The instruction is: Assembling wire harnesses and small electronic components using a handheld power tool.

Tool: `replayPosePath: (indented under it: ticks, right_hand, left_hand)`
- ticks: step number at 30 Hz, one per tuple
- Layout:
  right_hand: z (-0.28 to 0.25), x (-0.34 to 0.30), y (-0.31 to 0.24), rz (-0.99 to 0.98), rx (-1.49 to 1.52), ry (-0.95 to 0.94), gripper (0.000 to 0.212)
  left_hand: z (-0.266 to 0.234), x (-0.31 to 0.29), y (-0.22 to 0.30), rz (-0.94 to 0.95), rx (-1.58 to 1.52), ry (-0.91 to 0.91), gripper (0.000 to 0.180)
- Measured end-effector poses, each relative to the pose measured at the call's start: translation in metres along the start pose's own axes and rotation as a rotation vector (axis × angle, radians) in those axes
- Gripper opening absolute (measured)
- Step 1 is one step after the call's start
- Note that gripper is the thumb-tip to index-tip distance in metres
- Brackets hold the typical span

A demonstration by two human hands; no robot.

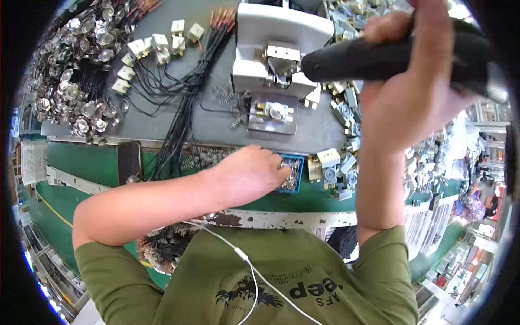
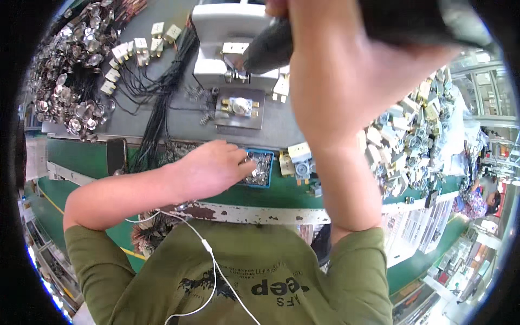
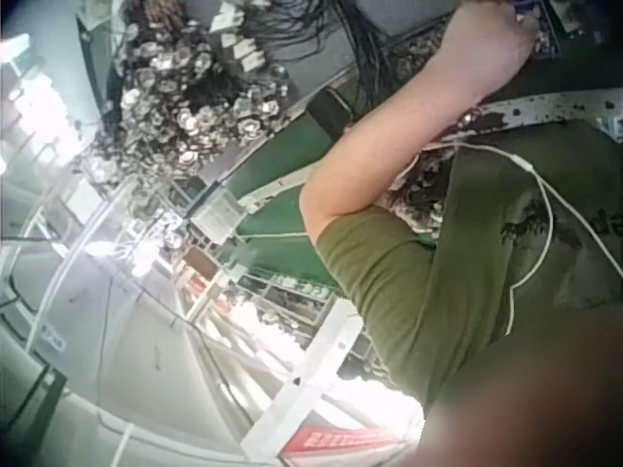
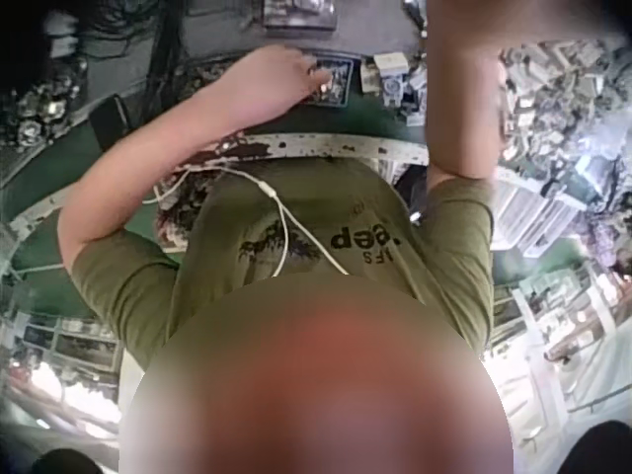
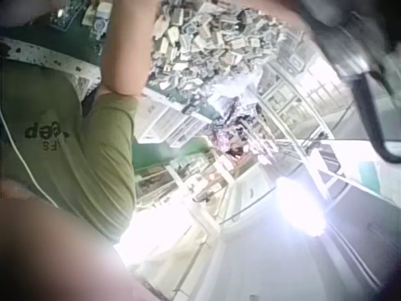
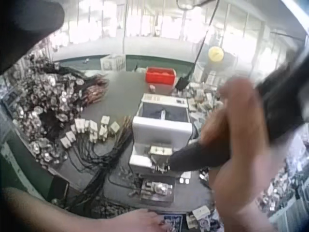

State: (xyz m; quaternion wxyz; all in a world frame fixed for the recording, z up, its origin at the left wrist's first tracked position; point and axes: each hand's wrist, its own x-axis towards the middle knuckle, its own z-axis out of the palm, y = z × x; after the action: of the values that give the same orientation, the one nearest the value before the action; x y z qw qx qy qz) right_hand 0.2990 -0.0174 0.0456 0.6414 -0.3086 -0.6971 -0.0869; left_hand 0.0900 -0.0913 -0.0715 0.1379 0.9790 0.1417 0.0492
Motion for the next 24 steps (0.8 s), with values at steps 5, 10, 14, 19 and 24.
replayPosePath:
  ticks: [5,10,14,19,24]
  right_hand:
    - [0.027,-0.007,-0.009,0.294,0.413,0.141,0.040]
    - [0.045,-0.006,-0.011,0.319,0.551,0.284,0.036]
    - [0.046,-0.007,-0.007,0.326,0.519,0.206,0.041]
    - [0.056,-0.010,-0.016,0.322,0.503,0.241,0.038]
    - [0.063,0.000,-0.044,0.639,0.341,0.209,0.038]
  left_hand:
    - [0.001,0.001,-0.002,-0.032,-0.183,0.009,0.017]
    - [-0.007,0.002,-0.002,-0.037,-0.225,0.003,0.019]
    - [-0.015,0.004,-0.002,-0.066,-0.247,-0.065,0.020]
    - [-0.015,0.004,-0.003,-0.031,-0.225,-0.031,0.020]
    - [-0.021,0.002,-0.005,0.000,-0.239,0.036,0.021]
